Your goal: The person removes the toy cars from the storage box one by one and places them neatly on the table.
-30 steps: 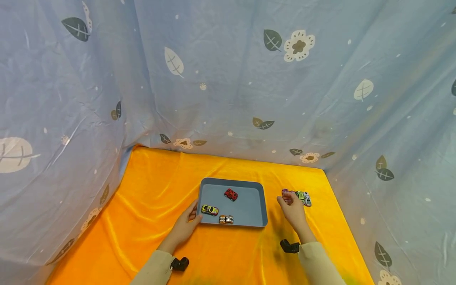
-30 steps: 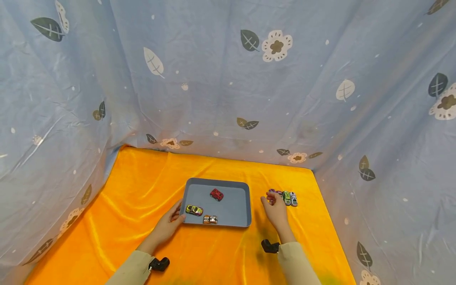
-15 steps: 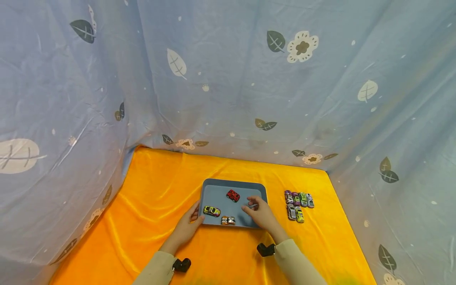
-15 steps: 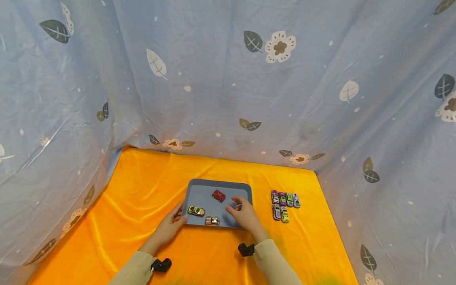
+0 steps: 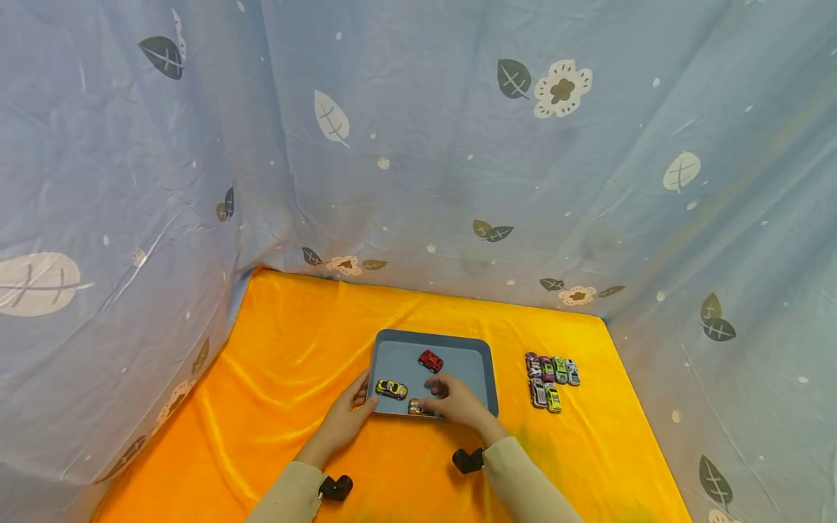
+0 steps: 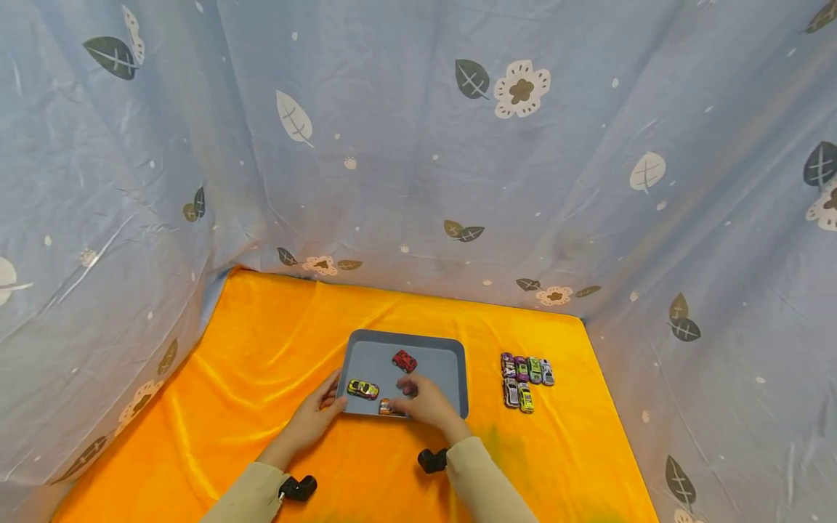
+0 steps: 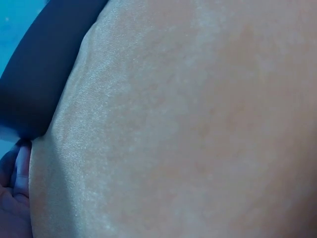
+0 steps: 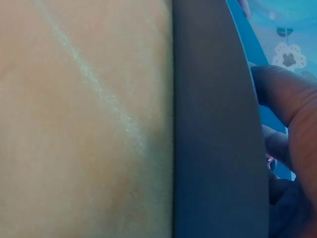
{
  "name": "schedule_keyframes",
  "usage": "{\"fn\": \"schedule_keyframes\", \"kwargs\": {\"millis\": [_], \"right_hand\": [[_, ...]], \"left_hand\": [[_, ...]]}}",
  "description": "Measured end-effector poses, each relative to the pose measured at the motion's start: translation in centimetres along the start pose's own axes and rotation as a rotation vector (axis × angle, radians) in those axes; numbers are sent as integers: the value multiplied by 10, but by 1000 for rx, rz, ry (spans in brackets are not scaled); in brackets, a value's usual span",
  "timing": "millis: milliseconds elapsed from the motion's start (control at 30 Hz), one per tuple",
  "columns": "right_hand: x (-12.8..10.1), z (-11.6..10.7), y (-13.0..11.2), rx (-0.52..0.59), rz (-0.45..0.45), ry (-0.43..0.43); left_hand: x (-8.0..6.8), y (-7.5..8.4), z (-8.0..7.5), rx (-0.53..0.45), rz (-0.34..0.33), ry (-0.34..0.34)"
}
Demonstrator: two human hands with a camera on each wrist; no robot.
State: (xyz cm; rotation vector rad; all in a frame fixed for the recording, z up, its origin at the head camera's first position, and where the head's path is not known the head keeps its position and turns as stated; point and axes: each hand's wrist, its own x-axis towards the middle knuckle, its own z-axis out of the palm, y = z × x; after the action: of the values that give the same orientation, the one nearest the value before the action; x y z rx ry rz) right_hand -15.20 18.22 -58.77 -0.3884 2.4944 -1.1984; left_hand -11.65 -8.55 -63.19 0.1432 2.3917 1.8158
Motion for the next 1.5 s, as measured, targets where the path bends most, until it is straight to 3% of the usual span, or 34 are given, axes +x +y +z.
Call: {"fn": "schedule_keyframes", "kwargs": {"millis": [400, 1033, 1333, 1500], "right_hand": [[0, 5, 6, -6, -32, -41], [-4, 5, 10, 20, -67, -22], [-6, 4, 8, 80, 22, 17], [-14, -10, 6, 116, 30, 72]], "left_hand": [[-5, 3, -1, 4, -10, -4], [-2, 6, 2, 12, -22, -7], [-3, 6, 1, 21, -6, 3], [-2, 8, -1, 33, -8, 3]]}}
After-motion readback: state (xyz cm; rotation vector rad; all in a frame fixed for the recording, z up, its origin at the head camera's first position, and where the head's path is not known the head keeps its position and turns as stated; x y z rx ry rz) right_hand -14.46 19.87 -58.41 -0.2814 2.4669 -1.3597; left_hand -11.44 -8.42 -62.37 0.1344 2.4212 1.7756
